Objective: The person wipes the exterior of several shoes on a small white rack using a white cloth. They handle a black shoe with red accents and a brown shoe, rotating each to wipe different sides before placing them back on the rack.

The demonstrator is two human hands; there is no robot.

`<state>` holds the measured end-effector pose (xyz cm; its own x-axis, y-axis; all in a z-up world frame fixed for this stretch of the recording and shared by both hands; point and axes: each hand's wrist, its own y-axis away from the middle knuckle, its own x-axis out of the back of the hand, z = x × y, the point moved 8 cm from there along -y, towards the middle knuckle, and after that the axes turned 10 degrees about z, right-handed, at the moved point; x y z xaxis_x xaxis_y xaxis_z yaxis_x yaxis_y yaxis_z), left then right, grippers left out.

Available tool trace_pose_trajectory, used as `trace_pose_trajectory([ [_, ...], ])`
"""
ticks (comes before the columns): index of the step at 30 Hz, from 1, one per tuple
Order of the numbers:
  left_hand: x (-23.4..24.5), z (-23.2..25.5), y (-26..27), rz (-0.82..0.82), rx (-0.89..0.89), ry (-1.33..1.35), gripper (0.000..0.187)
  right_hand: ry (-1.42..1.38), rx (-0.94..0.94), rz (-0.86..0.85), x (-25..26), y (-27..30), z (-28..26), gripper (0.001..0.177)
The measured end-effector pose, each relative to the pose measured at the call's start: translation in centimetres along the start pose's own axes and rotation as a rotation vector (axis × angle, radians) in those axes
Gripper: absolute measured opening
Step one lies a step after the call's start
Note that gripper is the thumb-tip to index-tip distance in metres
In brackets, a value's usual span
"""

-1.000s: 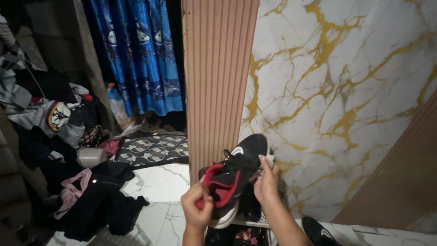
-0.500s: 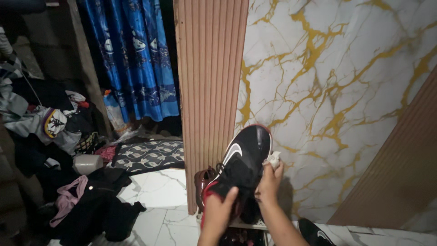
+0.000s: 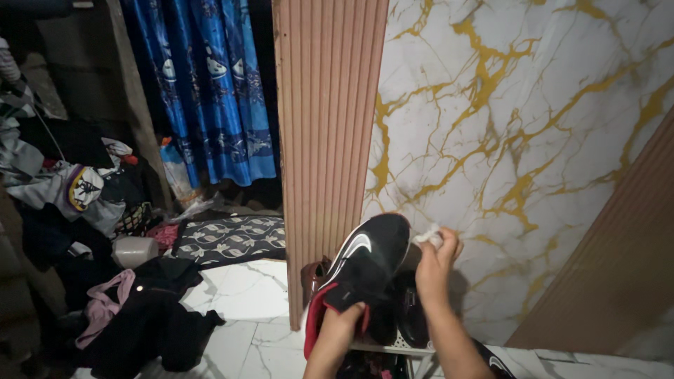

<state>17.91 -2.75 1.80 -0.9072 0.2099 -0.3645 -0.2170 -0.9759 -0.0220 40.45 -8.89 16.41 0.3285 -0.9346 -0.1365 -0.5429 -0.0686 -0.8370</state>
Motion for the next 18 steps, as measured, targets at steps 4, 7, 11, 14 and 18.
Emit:
trace_pose_trajectory([
  [4,-0.9,3.0,1.5,-0.126,-0.183,-0.219,0.01,0.058,0.2,0.005,1.1,-0.9,-6.3,0.025],
  [7,-1.6,4.3,2.5,-0.158,-0.168,-0.171,0.008,0.071,0.219,-0.094,0.4,-0.9,-8.5,0.024],
  [11,-1.6,7.6,3.8,-0.094,-0.395,-0.262,0.014,0.009,0.183,-0.269,-1.2,1.1,-9.7,0.03],
  [14,-1.4,10.4,4.7,-0.042,-0.618,-0.38,0.016,-0.071,0.077,-0.358,-2.8,3.7,-10.1,0.028],
  [18,-1.0,11.3,5.1,0.012,-0.529,-0.262,0.019,-0.182,-0.362,-0.533,-4.5,5.8,-7.4,0.023],
])
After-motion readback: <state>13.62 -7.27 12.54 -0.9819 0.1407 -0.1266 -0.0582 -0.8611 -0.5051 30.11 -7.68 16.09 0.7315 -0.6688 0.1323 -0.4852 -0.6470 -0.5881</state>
